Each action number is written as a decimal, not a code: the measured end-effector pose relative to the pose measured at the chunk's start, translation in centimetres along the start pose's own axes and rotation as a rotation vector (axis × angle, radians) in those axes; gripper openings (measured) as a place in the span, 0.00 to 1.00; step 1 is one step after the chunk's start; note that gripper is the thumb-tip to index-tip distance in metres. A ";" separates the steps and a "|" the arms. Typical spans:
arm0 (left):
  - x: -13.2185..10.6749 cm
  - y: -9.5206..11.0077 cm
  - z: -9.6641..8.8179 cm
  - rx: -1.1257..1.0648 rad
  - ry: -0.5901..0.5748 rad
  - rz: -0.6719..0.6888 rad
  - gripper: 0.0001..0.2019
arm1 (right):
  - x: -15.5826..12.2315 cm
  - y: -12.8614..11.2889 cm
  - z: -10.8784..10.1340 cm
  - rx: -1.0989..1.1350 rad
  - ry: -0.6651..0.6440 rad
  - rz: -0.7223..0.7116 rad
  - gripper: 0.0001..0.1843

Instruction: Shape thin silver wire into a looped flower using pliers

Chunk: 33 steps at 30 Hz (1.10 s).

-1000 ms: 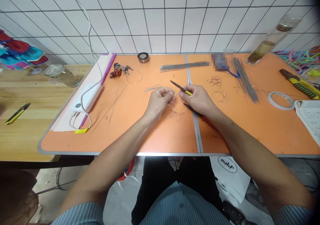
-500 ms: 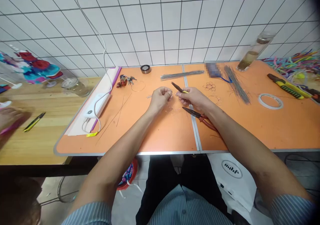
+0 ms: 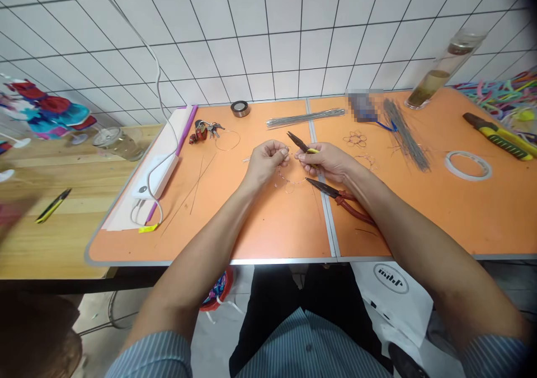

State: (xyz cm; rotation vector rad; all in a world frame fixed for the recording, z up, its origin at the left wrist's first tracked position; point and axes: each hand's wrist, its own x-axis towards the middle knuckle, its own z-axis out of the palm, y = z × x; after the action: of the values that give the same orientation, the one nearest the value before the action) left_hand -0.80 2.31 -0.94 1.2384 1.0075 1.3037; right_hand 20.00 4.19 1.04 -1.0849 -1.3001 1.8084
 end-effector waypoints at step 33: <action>-1.9 0.0 2.0 -0.743 0.027 -0.513 0.17 | -0.4 0.1 -0.1 -0.286 0.522 -0.259 0.11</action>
State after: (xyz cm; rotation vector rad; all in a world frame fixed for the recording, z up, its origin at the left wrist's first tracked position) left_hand 1.10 0.31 -0.98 0.3635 0.6858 1.1206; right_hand 20.29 3.87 1.07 -1.3554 -1.3171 1.0722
